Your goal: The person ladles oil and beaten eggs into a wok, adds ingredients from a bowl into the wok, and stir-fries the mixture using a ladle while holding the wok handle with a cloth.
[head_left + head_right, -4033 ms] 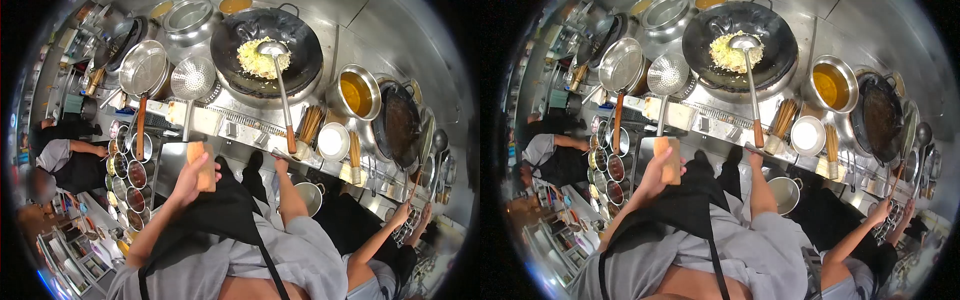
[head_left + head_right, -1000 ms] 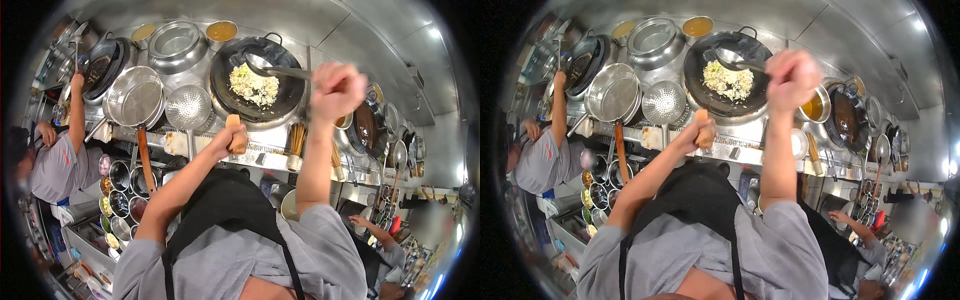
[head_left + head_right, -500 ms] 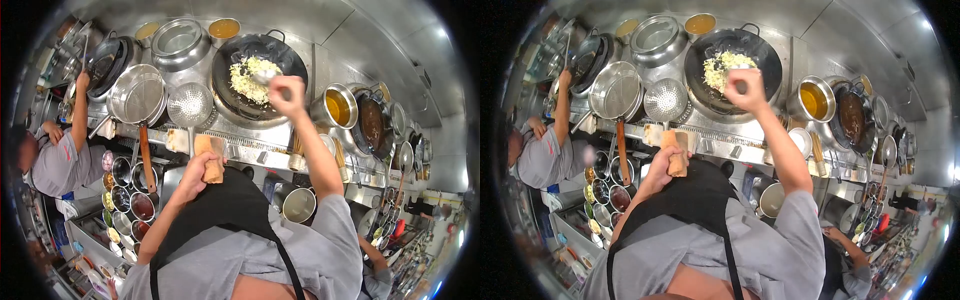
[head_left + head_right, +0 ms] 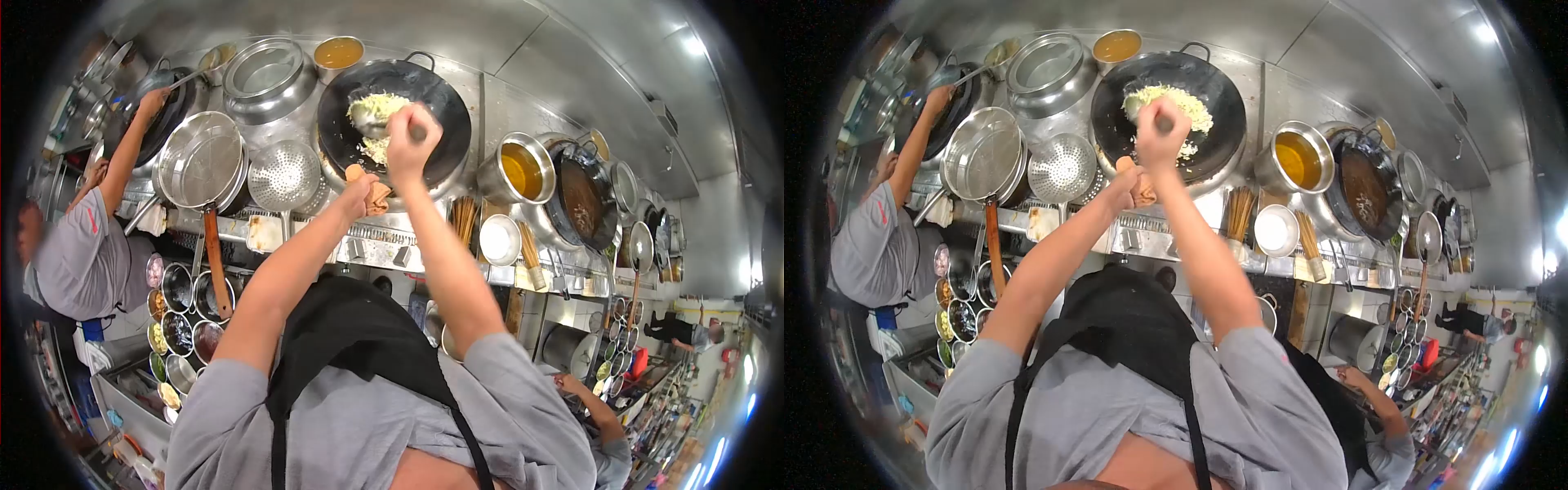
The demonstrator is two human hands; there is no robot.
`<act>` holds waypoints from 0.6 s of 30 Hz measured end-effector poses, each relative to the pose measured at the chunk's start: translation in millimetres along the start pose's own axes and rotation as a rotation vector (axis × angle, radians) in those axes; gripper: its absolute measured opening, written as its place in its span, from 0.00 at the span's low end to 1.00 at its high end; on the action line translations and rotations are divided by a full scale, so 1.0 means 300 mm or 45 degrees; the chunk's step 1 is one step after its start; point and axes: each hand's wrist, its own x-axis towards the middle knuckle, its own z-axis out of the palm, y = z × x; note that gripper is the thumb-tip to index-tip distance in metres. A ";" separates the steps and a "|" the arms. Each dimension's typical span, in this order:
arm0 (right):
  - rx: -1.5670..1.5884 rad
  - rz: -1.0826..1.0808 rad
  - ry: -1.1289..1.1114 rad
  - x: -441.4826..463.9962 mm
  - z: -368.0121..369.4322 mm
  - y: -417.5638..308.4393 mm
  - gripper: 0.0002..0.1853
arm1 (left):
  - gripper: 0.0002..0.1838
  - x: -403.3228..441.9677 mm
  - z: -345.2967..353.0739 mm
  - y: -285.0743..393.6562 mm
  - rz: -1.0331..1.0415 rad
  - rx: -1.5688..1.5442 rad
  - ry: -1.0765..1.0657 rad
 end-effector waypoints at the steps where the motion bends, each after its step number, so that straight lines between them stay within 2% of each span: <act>1: -0.069 -0.021 -0.018 0.085 -0.050 0.099 0.09 | 0.09 0.089 -0.057 -0.020 -0.120 -0.051 -0.032; 2: 0.199 0.294 0.132 0.179 -0.051 0.026 0.12 | 0.09 0.106 -0.042 -0.031 -0.124 -0.040 -0.042; 3: 0.345 0.428 0.199 0.240 -0.057 -0.104 0.11 | 0.09 0.125 -0.011 -0.035 -0.052 -0.119 0.217; 4: 0.411 0.469 0.014 0.268 -0.105 -0.153 0.10 | 0.09 0.133 0.008 -0.045 0.016 -0.204 0.479; 5: 0.473 0.517 -0.162 0.276 -0.149 -0.180 0.08 | 0.09 0.121 0.008 -0.063 0.005 -0.202 0.475; 7: 0.407 0.498 -0.099 0.234 -0.211 -0.115 0.08 | 0.07 0.060 0.014 -0.105 0.130 -0.274 0.244; 8: 0.357 0.455 -0.059 0.259 -0.229 -0.066 0.08 | 0.07 -0.044 0.083 -0.065 -0.123 -0.382 0.259; 9: 0.438 0.497 0.118 0.298 -0.259 -0.027 0.10 | 0.07 -0.160 0.152 -0.034 -0.138 -0.380 0.256; 11: 0.514 0.556 -0.017 0.380 -0.334 -0.075 0.11 | 0.09 -0.381 0.288 0.048 -0.368 -0.377 0.384; 12: 0.513 0.554 -0.017 0.382 -0.301 -0.128 0.11 | 0.07 -0.467 0.366 0.095 -0.340 -0.388 0.489; 13: 0.445 0.547 0.045 0.341 -0.249 -0.205 0.12 | 0.07 -0.446 0.341 0.077 -0.343 -0.391 0.489; 15: 0.406 0.570 0.203 0.237 -0.156 -0.219 0.14 | 0.04 -0.322 0.189 -0.020 -0.148 -0.280 0.356; 16: 0.306 0.397 0.057 0.187 -0.161 -0.169 0.13 | 0.03 -0.220 0.022 -0.132 -0.080 -0.264 0.098; 18: 0.134 0.107 -0.221 0.168 -0.177 -0.152 0.10 | 0.06 -0.142 -0.107 -0.250 0.065 -0.103 0.276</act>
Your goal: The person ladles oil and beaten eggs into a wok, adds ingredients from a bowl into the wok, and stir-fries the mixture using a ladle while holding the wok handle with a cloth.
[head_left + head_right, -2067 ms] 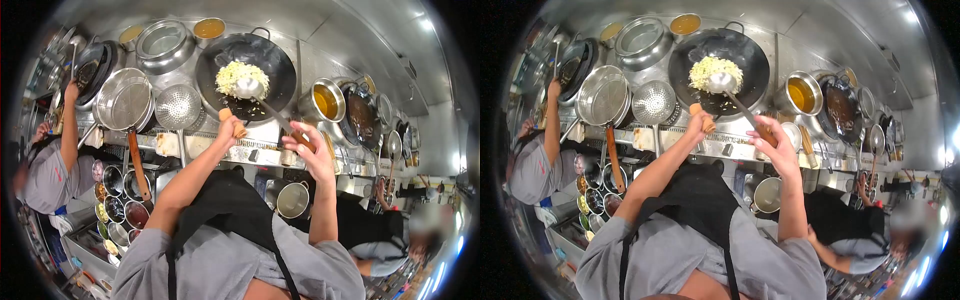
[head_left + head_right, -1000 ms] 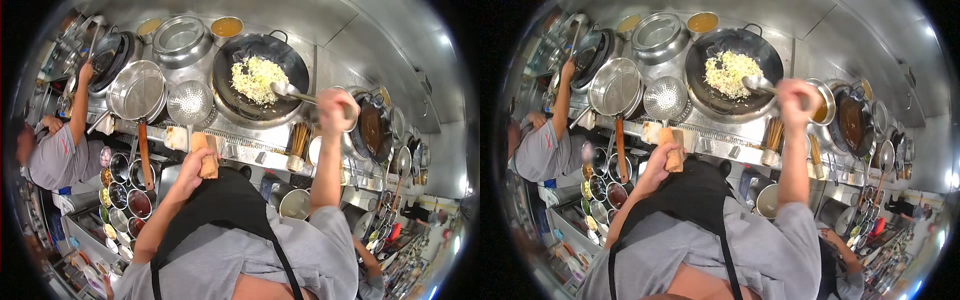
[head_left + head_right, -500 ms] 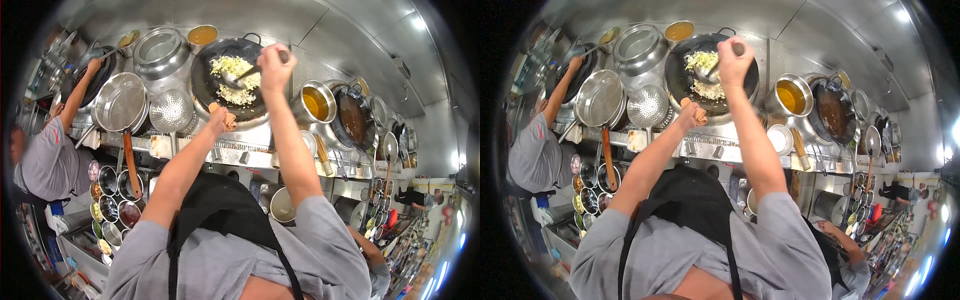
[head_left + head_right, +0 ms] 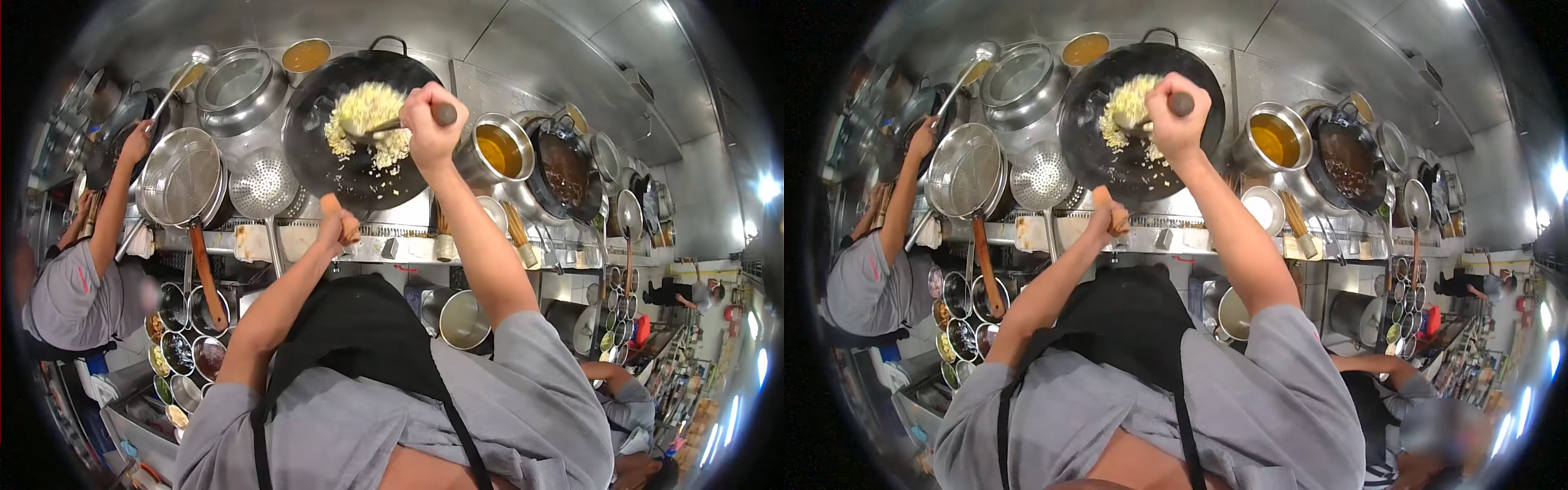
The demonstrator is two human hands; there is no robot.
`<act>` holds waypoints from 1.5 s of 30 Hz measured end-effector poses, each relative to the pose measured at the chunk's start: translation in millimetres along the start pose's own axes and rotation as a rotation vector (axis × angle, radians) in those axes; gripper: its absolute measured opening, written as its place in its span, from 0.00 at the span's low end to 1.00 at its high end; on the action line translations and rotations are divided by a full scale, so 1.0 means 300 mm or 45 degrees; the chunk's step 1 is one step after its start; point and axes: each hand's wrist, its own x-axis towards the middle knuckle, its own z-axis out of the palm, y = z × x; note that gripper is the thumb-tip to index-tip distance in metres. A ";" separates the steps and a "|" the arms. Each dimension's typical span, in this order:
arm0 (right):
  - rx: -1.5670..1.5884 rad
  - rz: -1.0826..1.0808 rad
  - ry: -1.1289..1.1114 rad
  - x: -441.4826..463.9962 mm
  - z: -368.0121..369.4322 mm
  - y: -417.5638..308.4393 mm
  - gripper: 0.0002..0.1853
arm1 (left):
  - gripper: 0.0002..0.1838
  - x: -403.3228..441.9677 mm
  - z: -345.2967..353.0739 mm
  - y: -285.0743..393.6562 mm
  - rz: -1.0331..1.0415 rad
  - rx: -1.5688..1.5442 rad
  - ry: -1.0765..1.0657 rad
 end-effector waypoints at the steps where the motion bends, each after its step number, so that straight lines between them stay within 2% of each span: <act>1: -0.087 -0.091 -0.125 -0.014 -0.009 -0.028 0.08 | 0.05 0.044 -0.078 -0.061 -0.112 -0.121 -0.092; 2: -0.081 -0.097 -0.166 -0.008 -0.014 -0.046 0.08 | 0.05 0.087 -0.156 -0.123 -0.231 -0.234 -0.175; 3: -0.084 -0.125 -0.143 0.013 -0.006 -0.054 0.09 | 0.05 -0.039 -0.067 -0.080 -0.258 -0.202 -0.029; 5: 0.235 0.316 0.062 0.100 -0.007 -0.026 0.09 | 0.05 -0.314 0.130 0.020 -0.316 -0.142 0.263; 7: 0.315 0.414 0.042 0.195 -0.018 0.059 0.09 | 0.10 -0.410 0.236 0.165 -0.282 -0.163 -0.210; 10: 0.309 0.465 0.066 0.279 0.081 0.084 0.11 | 0.05 -0.114 0.126 0.187 -0.313 -0.374 -0.364; 12: 0.187 0.277 0.112 0.297 0.144 0.123 0.12 | 0.06 -0.021 0.057 0.146 0.069 0.134 -0.031; 13: 0.190 0.272 0.116 0.313 0.153 0.083 0.12 | 0.06 0.037 -0.004 0.116 0.073 0.140 -0.030; 15: 0.163 0.078 0.053 0.378 0.144 -0.046 0.14 | 0.07 0.123 -0.092 0.065 -0.065 0.034 -0.130; 17: 0.418 0.130 -0.114 0.379 0.045 -0.091 0.13 | 0.07 0.091 -0.109 0.022 -0.060 -0.032 -0.133; 19: 0.450 0.178 -0.049 0.290 0.012 -0.122 0.13 | 0.07 0.100 -0.119 0.006 -0.074 -0.097 -0.125; 21: 0.479 0.262 0.055 0.231 -0.012 -0.157 0.16 | 0.06 0.164 -0.123 0.036 -0.013 -0.462 -1.255; 23: 0.334 0.259 0.089 0.215 0.011 -0.278 0.21 | 0.07 0.237 -0.078 0.078 0.049 -0.436 -0.975; 25: 0.297 0.172 -0.085 0.271 -0.003 -0.437 0.27 | 0.05 0.197 0.033 0.150 0.094 -0.153 -0.318; 27: 0.327 0.114 -0.185 0.274 -0.036 -0.538 0.29 | 0.06 0.186 0.098 0.182 0.106 -0.119 -0.194; 28: 0.347 -0.091 -0.330 0.261 -0.061 -0.559 0.30 | 0.08 0.177 0.109 0.194 0.111 -0.074 -0.092; 29: 0.364 -0.297 -0.479 0.255 -0.073 -0.566 0.31 | 0.08 0.152 0.099 0.200 0.109 -0.075 -0.080; 31: 0.344 -0.410 -0.029 0.090 -0.042 -0.337 0.27 | 0.13 0.095 0.070 0.214 0.008 -0.009 -0.313; 32: 0.204 -0.401 0.260 -0.014 0.000 -0.173 0.19 | 0.16 0.062 0.058 0.212 -0.028 0.030 -0.319; 33: -0.222 -0.640 0.377 -0.072 0.013 0.016 0.10 | 0.16 0.002 0.051 0.229 -0.011 0.027 -0.314; 34: 0.035 -0.218 0.196 -0.109 -0.006 0.149 0.13 | 0.17 -0.085 0.048 0.248 -0.023 0.132 -0.363; 35: 0.327 -0.087 0.093 -0.097 -0.047 0.200 0.14 | 0.19 -0.162 0.032 0.242 -0.050 0.246 -0.411; 37: 0.312 -0.016 0.259 0.018 -0.022 0.045 0.14 | 0.21 -0.248 -0.017 0.225 -0.014 0.326 -0.389; 38: 0.321 -0.008 0.265 0.012 -0.019 0.014 0.14 | 0.20 -0.265 -0.047 0.220 -0.123 0.272 -0.387; 40: 0.420 -0.174 0.162 0.029 -0.006 -0.011 0.13 | 0.20 -0.327 -0.032 0.225 -0.091 0.250 -0.350; 41: 0.380 -0.324 0.178 -0.013 0.035 0.053 0.06 | 0.21 -0.354 -0.023 0.212 -0.083 0.221 -0.319; 43: -0.103 -0.318 -0.282 -0.054 0.050 0.148 0.04 | 0.21 -0.357 -0.026 0.175 -0.033 0.217 -0.288; 45: -0.165 0.044 -0.710 -0.014 0.003 0.186 0.05 | 0.21 -0.371 -0.049 0.122 0.001 0.134 -0.291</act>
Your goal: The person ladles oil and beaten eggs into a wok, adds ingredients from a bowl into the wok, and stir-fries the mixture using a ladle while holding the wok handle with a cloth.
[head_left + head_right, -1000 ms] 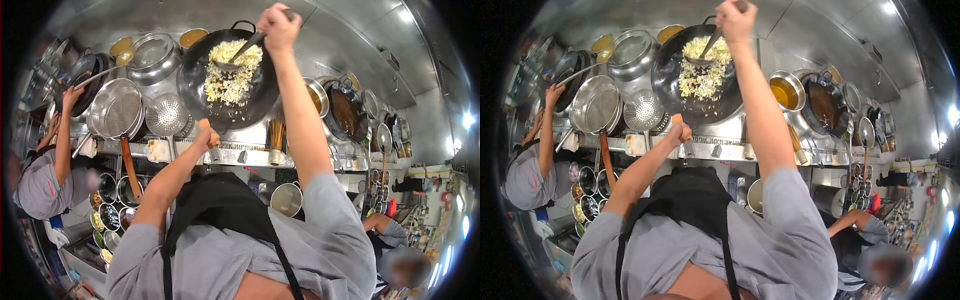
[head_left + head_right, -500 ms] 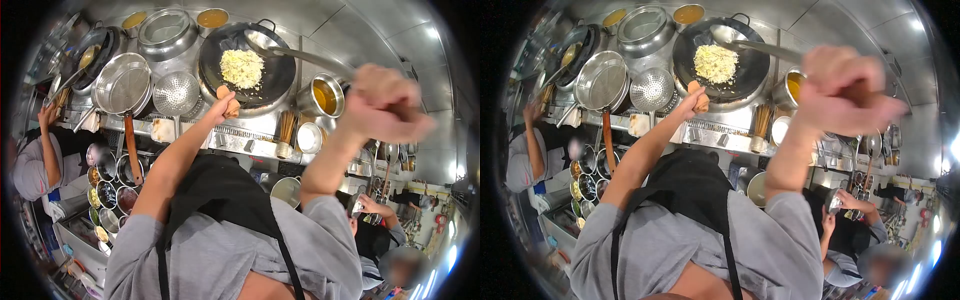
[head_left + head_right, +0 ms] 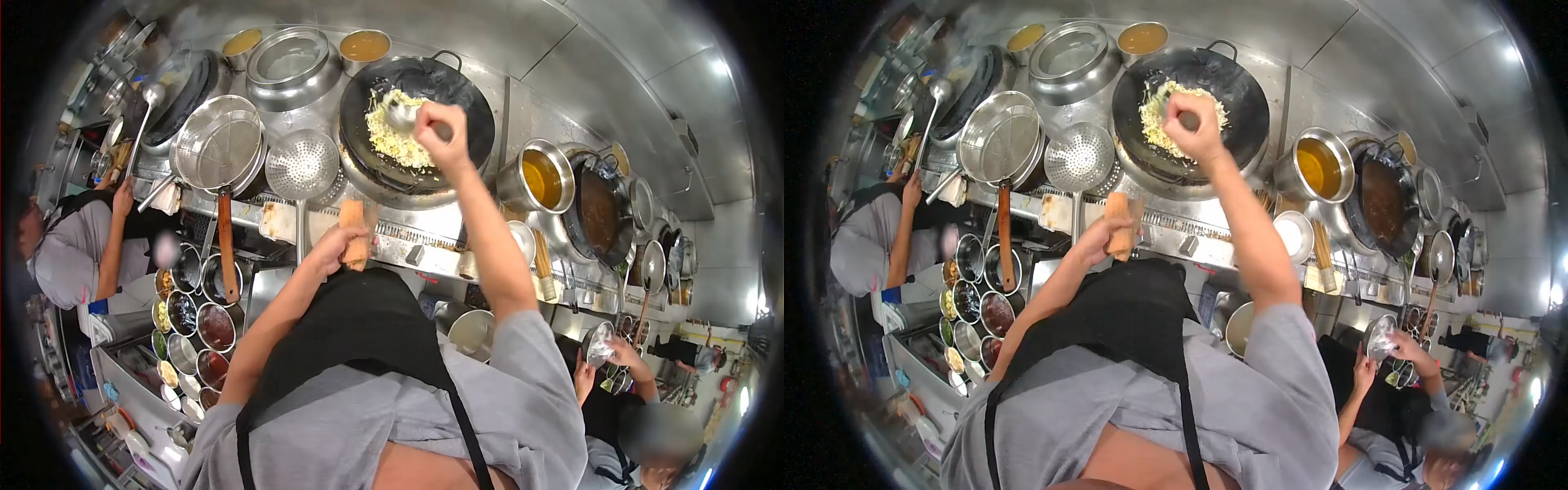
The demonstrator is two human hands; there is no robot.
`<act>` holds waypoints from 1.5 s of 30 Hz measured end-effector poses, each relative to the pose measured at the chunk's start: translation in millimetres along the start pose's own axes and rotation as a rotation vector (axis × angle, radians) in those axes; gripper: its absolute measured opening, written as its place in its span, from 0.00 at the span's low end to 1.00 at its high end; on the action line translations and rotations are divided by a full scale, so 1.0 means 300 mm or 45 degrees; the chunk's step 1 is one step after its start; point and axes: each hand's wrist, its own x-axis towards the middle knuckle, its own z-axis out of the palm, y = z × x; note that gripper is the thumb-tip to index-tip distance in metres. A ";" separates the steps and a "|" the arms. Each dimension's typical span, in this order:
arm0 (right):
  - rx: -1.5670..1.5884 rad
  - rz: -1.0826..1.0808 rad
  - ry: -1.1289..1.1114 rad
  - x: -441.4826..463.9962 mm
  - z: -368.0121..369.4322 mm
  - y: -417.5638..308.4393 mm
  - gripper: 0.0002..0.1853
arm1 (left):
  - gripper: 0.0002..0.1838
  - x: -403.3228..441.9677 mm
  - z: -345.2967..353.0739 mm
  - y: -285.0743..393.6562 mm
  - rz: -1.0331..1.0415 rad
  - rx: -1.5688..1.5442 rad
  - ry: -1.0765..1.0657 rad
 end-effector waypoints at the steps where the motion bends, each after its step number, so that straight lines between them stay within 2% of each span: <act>1: -0.067 -0.106 0.137 0.028 -0.037 -0.049 0.05 | 0.22 -0.019 -0.001 -0.015 0.057 0.087 0.124; 3: -0.008 0.062 0.306 -0.008 -0.169 -0.166 0.03 | 0.20 -0.088 -0.002 -0.005 0.067 0.088 0.179; 4: 0.214 -0.025 0.384 -0.036 -0.222 -0.223 0.03 | 0.18 -0.110 0.008 0.012 0.085 0.091 0.229; 5: 0.514 -0.108 0.439 -0.053 -0.260 -0.282 0.08 | 0.18 -0.114 0.018 0.017 0.157 0.122 0.255; 6: 0.553 -0.120 0.565 -0.094 -0.311 -0.214 0.10 | 0.18 -0.081 0.012 0.022 0.156 0.114 0.252; 7: 0.588 -0.008 1.024 -0.099 -0.265 -0.137 0.11 | 0.19 -0.024 -0.006 0.027 0.113 0.049 0.233; 8: 0.621 -0.029 1.100 -0.121 -0.230 -0.021 0.09 | 0.20 0.033 -0.021 0.040 0.070 -0.003 0.210; 9: 0.468 0.036 1.395 -0.101 -0.142 0.005 0.08 | 0.22 0.096 -0.003 0.063 0.079 -0.059 0.212; 10: 0.549 0.077 1.338 -0.096 -0.073 0.003 0.06 | 0.23 0.160 0.026 0.083 0.091 -0.112 0.213; 11: 0.448 0.089 1.376 -0.080 0.037 -0.075 0.06 | 0.23 0.245 0.027 0.090 0.099 -0.094 0.196; 12: 0.226 -0.133 1.142 -0.067 0.105 -0.151 0.13 | 0.23 0.346 0.017 0.089 0.079 -0.128 0.152; 13: 0.044 -0.277 1.109 -0.071 0.186 -0.200 0.11 | 0.23 0.413 0.027 0.096 0.052 -0.165 0.113; 14: 0.089 -0.255 1.126 -0.066 0.242 -0.192 0.09 | 0.22 0.436 0.077 0.111 0.090 -0.220 0.178; 15: 0.079 -0.032 1.037 -0.075 0.254 -0.133 0.06 | 0.18 0.499 0.061 0.100 0.081 -0.194 0.154; 17: 0.010 -0.016 1.023 0.015 0.163 0.007 0.08 | 0.14 0.592 0.042 0.077 0.063 -0.164 0.120; 18: -0.044 -0.031 1.041 0.043 0.098 0.054 0.08 | 0.11 0.605 0.037 0.080 -0.042 -0.168 0.171; 20: 0.411 0.163 1.039 0.107 -0.030 -0.130 0.09 | 0.08 0.639 0.048 0.110 -0.117 -0.169 0.207; 22: 0.580 0.278 0.866 0.082 -0.107 -0.245 0.09 | 0.05 0.638 0.045 0.057 0.039 -0.273 0.382; 23: 0.563 0.279 0.880 0.063 -0.107 -0.237 0.09 | 0.07 0.630 0.023 0.034 0.089 -0.230 0.233; 24: 0.560 0.275 0.887 0.053 -0.118 -0.216 0.09 | 0.07 0.563 0.080 0.040 0.086 -0.223 0.229; 26: 0.491 0.254 1.049 0.036 -0.176 -0.145 0.09 | 0.07 0.283 0.314 0.113 -0.303 -0.358 0.417; 27: 0.666 0.267 1.046 0.027 -0.235 -0.110 0.07 | 0.10 0.169 0.380 0.159 -0.394 -0.339 0.430; 30: 0.781 0.221 0.919 0.024 -0.222 -0.297 0.08 | 0.10 0.067 0.464 0.239 -0.360 -0.342 0.426; 31: 0.690 0.178 0.993 0.026 -0.151 -0.337 0.08 | 0.08 0.117 0.419 0.216 -0.328 -0.306 0.431; 32: 0.687 0.244 1.154 0.025 -0.071 -0.325 0.09 | 0.08 0.200 0.284 0.107 -0.219 -0.230 0.299; 34: 0.310 0.077 0.870 -0.035 -0.019 -0.203 0.10 | 0.06 0.363 0.019 -0.107 0.021 -0.108 0.054; 36: 0.133 -0.197 0.660 -0.060 -0.020 -0.211 0.10 | 0.09 0.402 -0.070 -0.214 0.058 -0.133 0.280; 37: -0.046 -0.336 0.583 -0.051 -0.031 -0.248 0.12 | 0.11 0.382 -0.122 -0.255 -0.079 -0.226 0.184; 38: -0.046 -0.345 0.572 -0.028 -0.046 -0.264 0.12 | 0.13 0.360 -0.153 -0.289 -0.221 -0.327 0.090; 40: 0.319 0.012 0.732 0.025 -0.076 -0.266 0.11 | 0.18 0.116 0.091 -0.159 -0.374 -0.435 0.418; 41: 0.514 0.207 0.771 0.067 -0.111 -0.236 0.10 | 0.18 0.072 0.184 -0.117 -0.349 -0.349 0.393; 43: 0.623 0.292 0.742 0.149 -0.149 -0.214 0.10 | 0.13 -0.003 0.294 0.020 -0.382 -0.466 0.021; 44: 0.728 0.369 0.707 0.193 -0.160 -0.200 0.10 | 0.10 0.062 0.322 0.064 -0.186 -0.376 0.269; 45: 0.731 0.371 0.702 0.235 -0.138 -0.166 0.10 | 0.08 0.135 0.293 0.106 -0.141 -0.311 0.248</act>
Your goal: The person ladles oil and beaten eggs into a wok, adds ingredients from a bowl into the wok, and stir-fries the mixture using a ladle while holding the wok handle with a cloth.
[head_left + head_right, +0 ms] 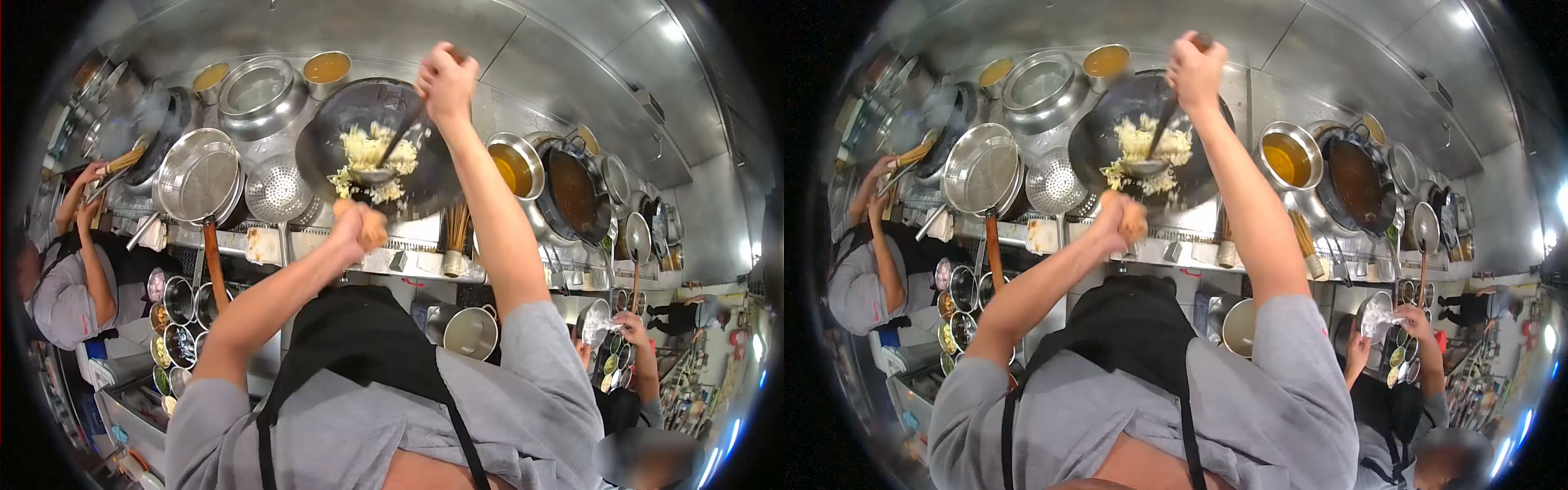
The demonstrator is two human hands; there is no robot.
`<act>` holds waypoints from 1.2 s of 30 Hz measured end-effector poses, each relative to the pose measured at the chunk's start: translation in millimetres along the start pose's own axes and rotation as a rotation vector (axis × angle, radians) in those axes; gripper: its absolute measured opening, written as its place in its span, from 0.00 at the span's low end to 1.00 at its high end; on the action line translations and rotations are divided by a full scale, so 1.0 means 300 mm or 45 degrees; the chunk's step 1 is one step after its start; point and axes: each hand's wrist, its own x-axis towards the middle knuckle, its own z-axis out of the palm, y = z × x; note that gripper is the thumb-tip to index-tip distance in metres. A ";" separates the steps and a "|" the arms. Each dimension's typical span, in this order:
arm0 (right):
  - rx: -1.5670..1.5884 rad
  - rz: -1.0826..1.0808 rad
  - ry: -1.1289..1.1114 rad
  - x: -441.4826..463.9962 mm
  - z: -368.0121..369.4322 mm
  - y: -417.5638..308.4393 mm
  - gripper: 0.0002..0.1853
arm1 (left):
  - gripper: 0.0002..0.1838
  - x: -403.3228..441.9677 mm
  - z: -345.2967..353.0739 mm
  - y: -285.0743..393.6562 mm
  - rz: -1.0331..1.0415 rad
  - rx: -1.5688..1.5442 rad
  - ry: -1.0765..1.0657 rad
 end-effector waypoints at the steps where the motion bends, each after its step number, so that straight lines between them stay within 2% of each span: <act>1: -0.023 -0.063 -0.008 0.028 0.032 0.055 0.09 | 0.06 0.079 -0.040 0.025 0.041 0.071 -0.023; 3: -0.045 -0.139 -0.006 0.086 0.042 0.076 0.08 | 0.06 0.348 -0.257 -0.008 0.111 0.206 -0.032; 5: -0.116 -0.264 -0.093 0.145 0.053 0.016 0.09 | 0.05 0.481 -0.385 -0.031 0.192 0.323 -0.047; 7: -0.145 -0.298 -0.194 0.123 0.073 -0.113 0.12 | 0.06 0.498 -0.437 -0.082 0.047 0.065 -0.162; 8: -0.068 -0.250 -0.257 0.096 0.049 -0.145 0.12 | 0.06 0.440 -0.396 -0.088 0.056 0.054 -0.168; 10: 0.009 -0.189 -0.321 0.017 0.012 -0.164 0.12 | 0.10 0.262 -0.278 -0.091 0.072 -0.008 0.130; 11: 0.039 -0.187 -0.212 -0.032 -0.005 -0.153 0.13 | 0.10 0.310 -0.304 -0.091 0.066 -0.021 0.133; 13: 0.050 -0.214 -0.062 -0.093 -0.019 -0.172 0.15 | 0.06 0.487 -0.374 -0.064 0.203 -0.163 -0.966; 14: 0.032 -0.237 -0.014 -0.117 -0.006 -0.218 0.17 | 0.05 0.556 -0.375 -0.026 0.125 -0.159 -0.949; 15: -0.155 -0.319 -0.068 -0.132 0.029 -0.303 0.23 | 0.05 0.617 -0.372 0.008 0.048 -0.156 -0.934; 17: -0.076 -0.373 -0.189 -0.152 0.080 -0.471 0.28 | 0.07 0.522 -0.239 0.052 0.190 0.084 -0.295; 19: -0.078 -0.633 -0.382 -0.184 0.084 -0.551 0.30 | 0.10 0.493 -0.206 0.062 0.216 0.065 -0.211; 21: -0.029 -0.710 -0.326 -0.251 0.049 -0.457 0.28 | 0.13 0.447 -0.208 0.079 0.254 0.066 -0.142; 22: -0.197 -0.955 0.035 -0.264 0.012 -0.288 0.26 | 0.16 0.408 -0.226 0.077 0.177 0.034 -0.281; 23: -0.237 -1.035 0.223 -0.276 -0.003 -0.103 0.21 | 0.19 0.358 -0.246 0.075 0.099 0.001 -0.418; 24: -0.337 -0.983 0.240 -0.265 -0.082 0.081 0.17 | 0.20 0.274 -0.259 0.091 0.014 0.136 -0.492; 25: -0.324 -0.693 0.050 -0.243 -0.146 0.187 0.15 | 0.20 0.189 -0.263 0.077 0.019 0.137 -0.482; 28: -0.001 -0.572 0.162 -0.176 -0.106 0.088 0.14 | 0.22 0.036 -0.289 0.039 -0.024 -0.009 -0.429; 29: 0.004 -0.565 0.170 -0.191 -0.085 0.056 0.14 | 0.22 0.002 -0.327 0.014 0.001 0.035 -0.446; 31: 0.060 -0.731 -0.108 -0.190 -0.051 0.025 0.13 | 0.24 -0.017 -0.378 0.015 0.050 0.083 -0.466; 32: 0.041 -0.775 -0.081 -0.199 -0.035 0.084 0.12 | 0.24 -0.007 -0.410 0.000 0.021 0.121 -0.469; 33: -0.135 -0.841 -0.119 -0.190 -0.045 0.177 0.12 | 0.25 0.004 -0.438 -0.014 -0.008 0.166 -0.474; 35: -0.617 -0.600 -0.587 -0.137 -0.108 0.283 0.11 | 0.23 0.003 -0.469 -0.038 0.028 0.180 -0.486; 36: -0.651 -0.544 -0.530 -0.136 -0.105 0.265 0.09 | 0.22 -0.018 -0.485 -0.047 0.029 0.205 -0.409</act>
